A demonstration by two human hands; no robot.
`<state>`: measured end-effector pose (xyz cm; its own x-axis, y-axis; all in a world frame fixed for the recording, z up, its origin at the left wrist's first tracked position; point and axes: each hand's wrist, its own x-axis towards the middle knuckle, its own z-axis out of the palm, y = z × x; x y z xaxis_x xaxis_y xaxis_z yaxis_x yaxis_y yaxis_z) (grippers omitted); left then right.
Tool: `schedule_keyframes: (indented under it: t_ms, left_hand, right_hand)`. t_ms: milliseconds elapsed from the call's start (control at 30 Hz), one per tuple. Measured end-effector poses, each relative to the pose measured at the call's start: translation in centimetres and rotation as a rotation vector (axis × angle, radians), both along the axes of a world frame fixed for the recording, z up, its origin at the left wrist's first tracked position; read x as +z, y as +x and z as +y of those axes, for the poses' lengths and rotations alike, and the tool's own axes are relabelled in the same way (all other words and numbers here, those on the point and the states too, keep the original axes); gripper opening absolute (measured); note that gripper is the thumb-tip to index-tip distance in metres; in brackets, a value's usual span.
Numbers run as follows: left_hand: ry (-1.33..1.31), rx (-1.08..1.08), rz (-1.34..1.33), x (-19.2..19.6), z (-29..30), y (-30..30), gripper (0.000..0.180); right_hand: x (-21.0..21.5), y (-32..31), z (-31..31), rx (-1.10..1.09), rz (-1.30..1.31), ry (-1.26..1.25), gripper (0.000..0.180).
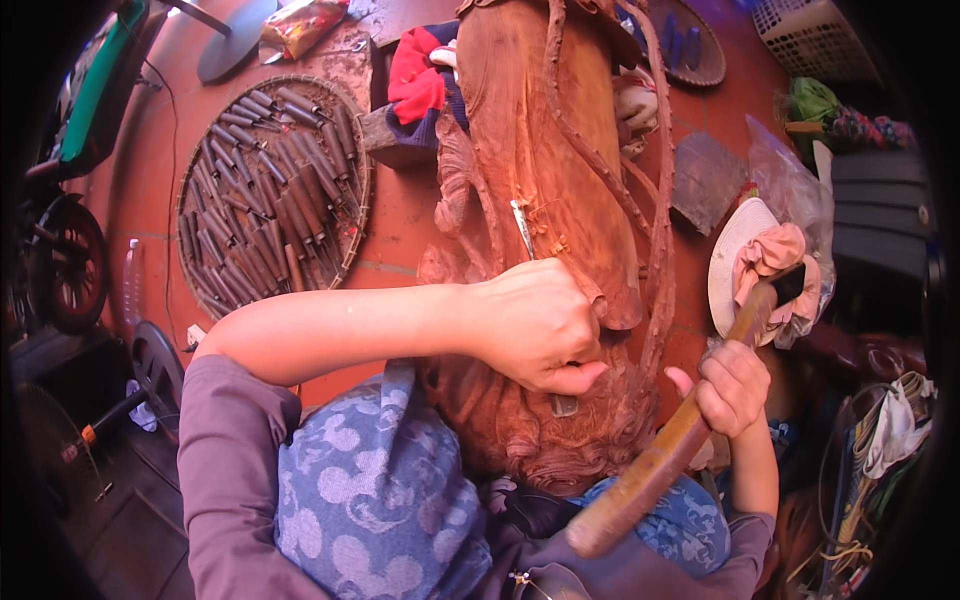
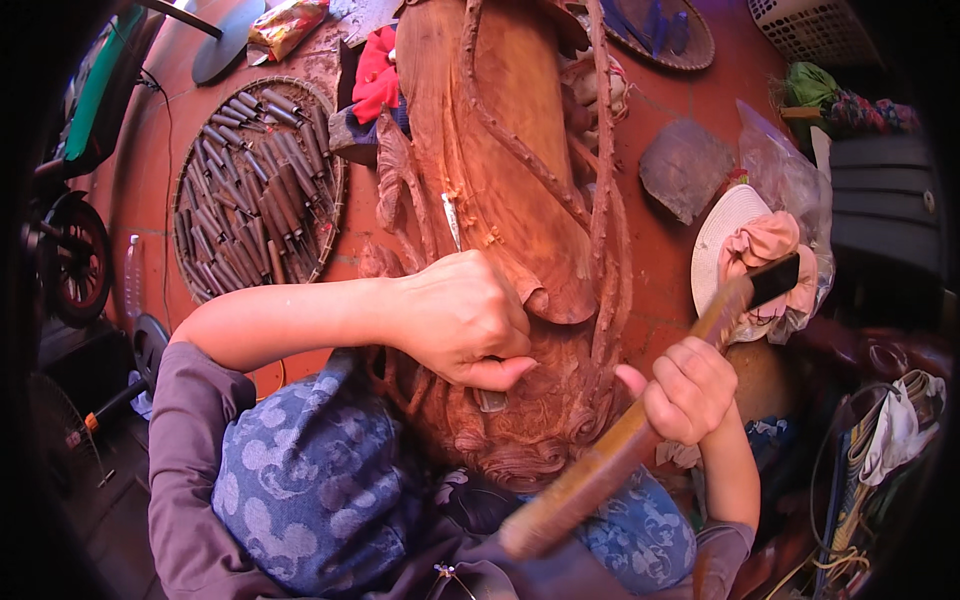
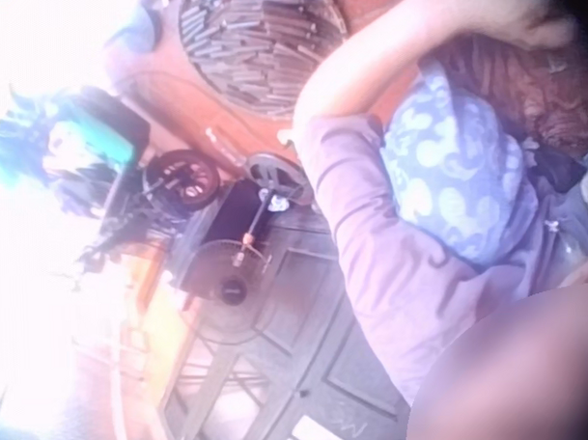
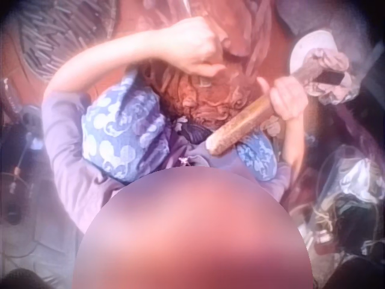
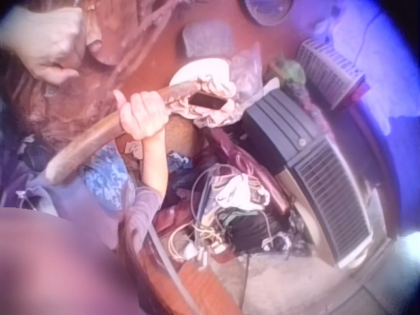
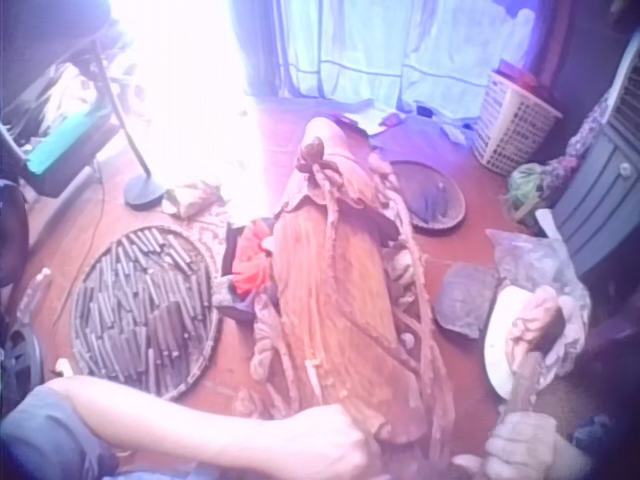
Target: The person carves a large wooden sculpture using a chisel and mallet. They repeatedly strike the chisel to shape the wood, occasionally switching chisels from a nearby tray.
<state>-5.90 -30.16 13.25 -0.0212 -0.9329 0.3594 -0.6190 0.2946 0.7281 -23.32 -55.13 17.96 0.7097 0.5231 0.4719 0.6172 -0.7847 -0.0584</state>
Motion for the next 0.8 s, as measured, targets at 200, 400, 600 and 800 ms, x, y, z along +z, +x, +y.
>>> schedule_keyframes:
  t_ms: [200,400,600,800]
  left_hand:
    - [0.000,-0.007,-0.034,0.1,0.2,0.7,0.036]
    - [0.014,-0.013,-0.043,0.2,0.1,1.2,0.034]
    - [0.054,-0.044,-0.093,0.2,0.4,1.4,0.032]
    - [0.034,-0.063,-0.103,0.7,0.3,2.3,0.030]
  right_hand:
    - [0.7,-0.7,0.5,-0.112,0.035,-0.092,0.033]
    - [0.9,0.0,0.8,-0.135,0.006,-0.188,0.031]
    - [0.5,0.0,0.6,-0.124,-0.025,-0.184,0.029]
    - [1.3,-0.2,1.0,-0.136,0.008,-0.133,0.026]
